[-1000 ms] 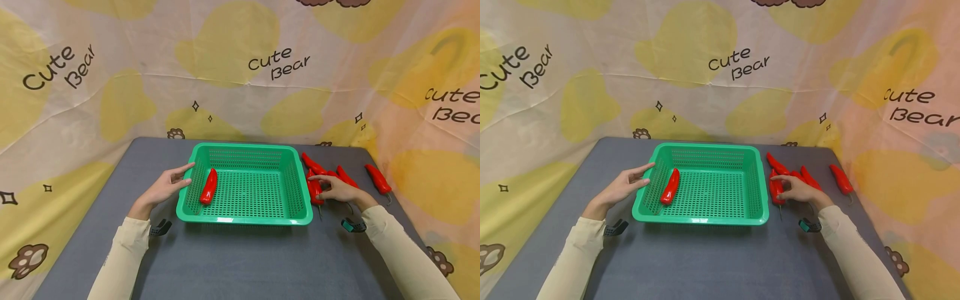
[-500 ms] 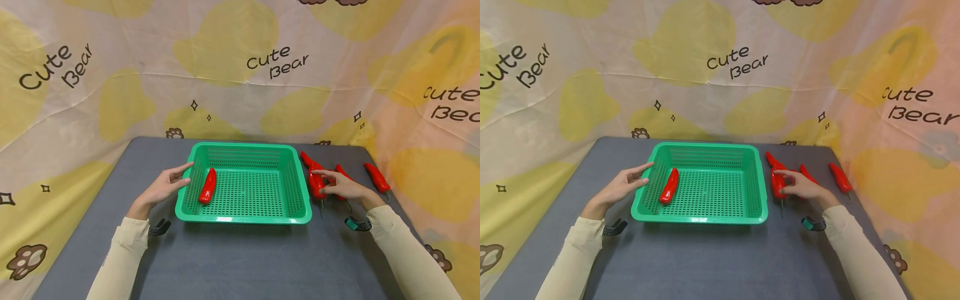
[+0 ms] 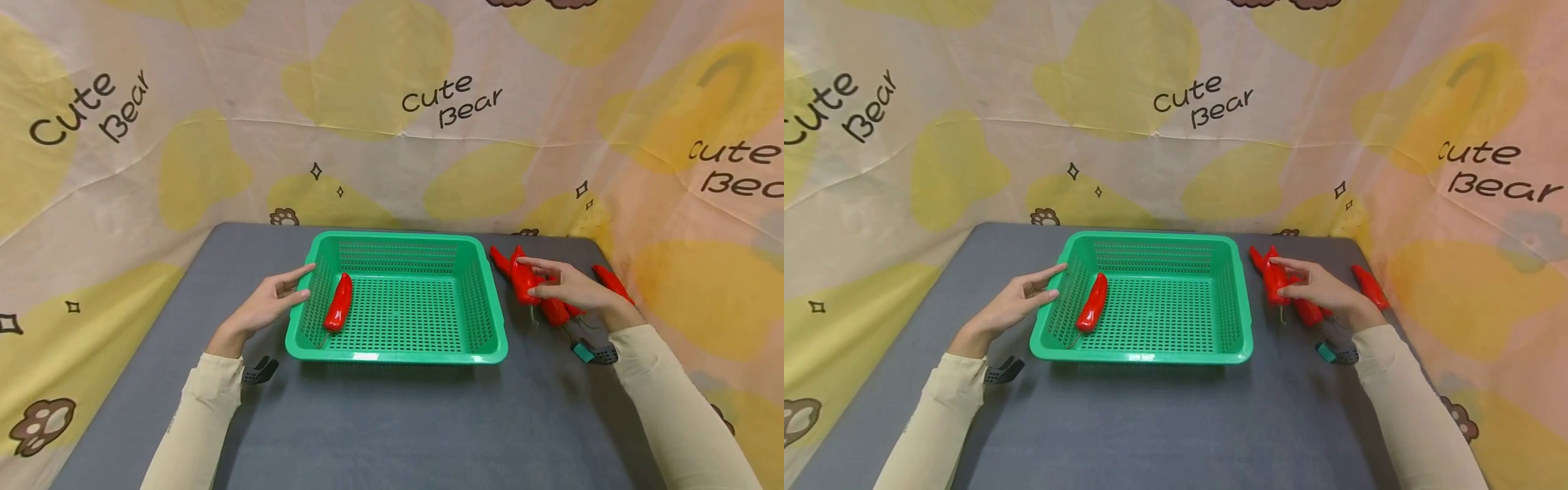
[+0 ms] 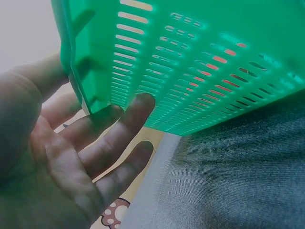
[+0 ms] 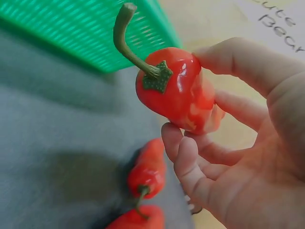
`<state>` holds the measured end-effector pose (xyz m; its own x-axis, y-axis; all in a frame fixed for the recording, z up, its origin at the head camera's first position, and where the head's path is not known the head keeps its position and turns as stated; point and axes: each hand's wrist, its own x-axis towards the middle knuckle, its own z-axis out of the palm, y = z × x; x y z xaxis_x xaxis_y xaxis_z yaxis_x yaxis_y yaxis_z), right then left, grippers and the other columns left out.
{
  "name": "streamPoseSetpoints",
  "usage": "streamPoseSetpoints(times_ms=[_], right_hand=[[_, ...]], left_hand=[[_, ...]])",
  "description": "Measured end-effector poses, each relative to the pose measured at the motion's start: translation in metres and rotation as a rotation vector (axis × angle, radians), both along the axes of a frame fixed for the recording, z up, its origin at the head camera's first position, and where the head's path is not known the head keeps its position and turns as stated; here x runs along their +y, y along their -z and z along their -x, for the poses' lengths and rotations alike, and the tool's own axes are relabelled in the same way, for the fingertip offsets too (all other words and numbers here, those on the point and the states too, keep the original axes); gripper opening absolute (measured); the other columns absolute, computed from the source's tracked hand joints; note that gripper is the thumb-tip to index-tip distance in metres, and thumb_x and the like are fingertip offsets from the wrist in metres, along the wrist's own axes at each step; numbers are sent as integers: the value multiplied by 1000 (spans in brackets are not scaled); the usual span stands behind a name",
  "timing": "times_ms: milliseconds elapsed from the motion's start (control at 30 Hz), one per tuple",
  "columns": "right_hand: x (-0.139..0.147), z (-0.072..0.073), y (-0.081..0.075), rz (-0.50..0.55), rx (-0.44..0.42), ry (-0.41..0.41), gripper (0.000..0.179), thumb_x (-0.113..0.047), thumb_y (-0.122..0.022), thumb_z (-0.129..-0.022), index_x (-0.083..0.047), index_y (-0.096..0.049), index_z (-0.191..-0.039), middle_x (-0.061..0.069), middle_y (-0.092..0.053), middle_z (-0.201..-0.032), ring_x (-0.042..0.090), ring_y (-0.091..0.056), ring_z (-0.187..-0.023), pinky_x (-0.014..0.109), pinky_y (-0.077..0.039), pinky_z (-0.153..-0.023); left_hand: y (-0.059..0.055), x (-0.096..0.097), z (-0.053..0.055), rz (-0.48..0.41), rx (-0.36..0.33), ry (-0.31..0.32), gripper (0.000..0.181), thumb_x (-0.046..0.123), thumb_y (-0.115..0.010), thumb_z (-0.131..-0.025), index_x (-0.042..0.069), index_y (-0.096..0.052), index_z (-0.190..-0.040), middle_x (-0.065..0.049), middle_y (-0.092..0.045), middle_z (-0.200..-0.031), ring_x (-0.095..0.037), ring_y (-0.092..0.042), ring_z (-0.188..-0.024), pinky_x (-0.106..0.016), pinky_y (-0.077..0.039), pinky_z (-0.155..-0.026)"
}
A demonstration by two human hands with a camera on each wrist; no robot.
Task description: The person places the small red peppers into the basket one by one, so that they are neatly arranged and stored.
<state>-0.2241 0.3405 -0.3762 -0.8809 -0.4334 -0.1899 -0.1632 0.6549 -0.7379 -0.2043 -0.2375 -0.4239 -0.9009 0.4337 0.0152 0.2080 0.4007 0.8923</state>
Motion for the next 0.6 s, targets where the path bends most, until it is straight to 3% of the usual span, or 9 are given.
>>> streamPoseSetpoints(times_ms=[233,467,600], right_hand=[[-3,-1,-18,21,26,-13,65,-26,-61,-95,-23,-31,-153,15,-28,-158,40,-27,-140,28,-47,-94],[-13,0,-28,36,38,-11,65,-24,-62,-95,-29,-32,-152,9,-26,-160,37,-27,-143,33,-44,-98],[-24,3,-32,62,25,-4,63,-23,-62,-94,-33,-34,-150,6,-25,-160,35,-26,-144,27,-47,-94]], left_hand=[[0,0,0,2,-1,-6,60,27,-56,-99,19,-32,-152,-12,-28,-160,-40,-42,-138,-59,-40,-106],[0,1,-1,-17,-11,2,60,25,-56,-99,17,-32,-153,-14,-31,-158,-36,-50,-132,-41,-50,-101],[-1,1,-1,-12,-5,-2,60,25,-56,-99,17,-32,-152,-14,-31,-158,-37,-48,-133,-46,-48,-102]])
